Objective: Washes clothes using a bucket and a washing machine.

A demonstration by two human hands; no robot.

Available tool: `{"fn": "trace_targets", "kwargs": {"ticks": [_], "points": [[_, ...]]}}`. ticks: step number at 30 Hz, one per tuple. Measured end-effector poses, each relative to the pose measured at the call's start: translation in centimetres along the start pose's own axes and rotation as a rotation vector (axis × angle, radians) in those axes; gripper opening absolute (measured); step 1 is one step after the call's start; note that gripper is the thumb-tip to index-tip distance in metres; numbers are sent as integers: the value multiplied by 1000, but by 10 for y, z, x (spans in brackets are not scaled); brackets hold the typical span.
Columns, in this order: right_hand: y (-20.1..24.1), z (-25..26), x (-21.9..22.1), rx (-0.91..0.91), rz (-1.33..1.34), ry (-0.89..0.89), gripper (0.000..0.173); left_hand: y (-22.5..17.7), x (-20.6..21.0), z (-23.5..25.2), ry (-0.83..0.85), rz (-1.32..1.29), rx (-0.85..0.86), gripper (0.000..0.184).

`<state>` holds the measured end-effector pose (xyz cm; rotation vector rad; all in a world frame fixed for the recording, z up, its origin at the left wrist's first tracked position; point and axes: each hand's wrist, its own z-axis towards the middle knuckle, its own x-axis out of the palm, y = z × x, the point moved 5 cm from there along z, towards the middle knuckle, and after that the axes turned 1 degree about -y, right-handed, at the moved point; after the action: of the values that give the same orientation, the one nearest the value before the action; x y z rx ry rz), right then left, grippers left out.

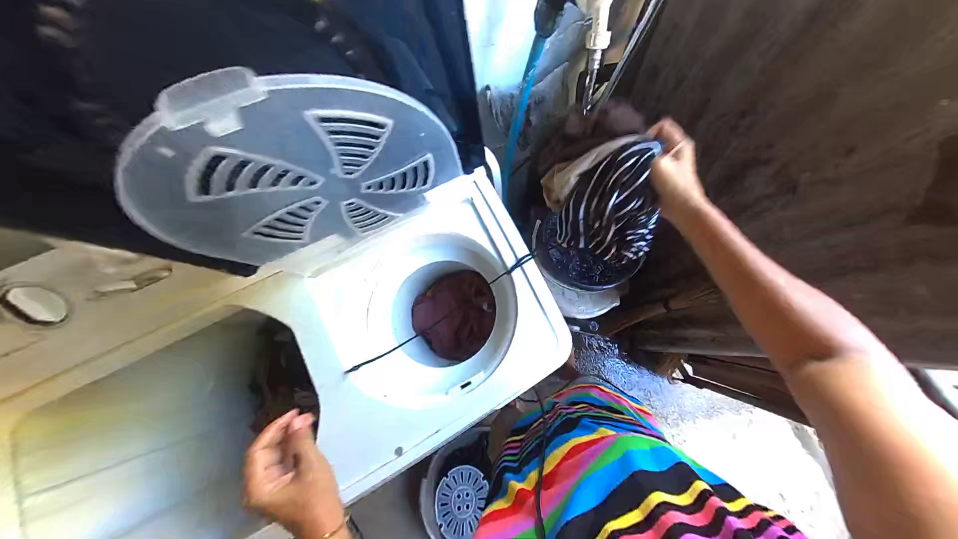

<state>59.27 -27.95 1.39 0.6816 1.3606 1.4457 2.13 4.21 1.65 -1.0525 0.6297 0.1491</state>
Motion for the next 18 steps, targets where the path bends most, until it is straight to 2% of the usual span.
{"fn": "trace_targets", "kwargs": {"ticks": [3,5,7,9,12,14,18], "points": [[-131,-20,7,324,-262,22,33,-64,89,-7,236,76,69,32],[-193,-37,13,513,-483,139,44,-88,137,-12,383,153,124,34],[-229,-50,23,605,-771,339,56,-100,173,-20,431,177,144,36],[-252,-59,38,584,-950,463,83,-110,197,-27,433,171,130,46],[-287,-79,62,578,-880,498,121,-130,227,-39,425,156,123,72],[-309,-90,77,616,-892,573,126,-140,253,-50,439,156,140,79],[-342,-100,95,717,-863,678,109,-145,305,-68,495,255,182,87]]}}
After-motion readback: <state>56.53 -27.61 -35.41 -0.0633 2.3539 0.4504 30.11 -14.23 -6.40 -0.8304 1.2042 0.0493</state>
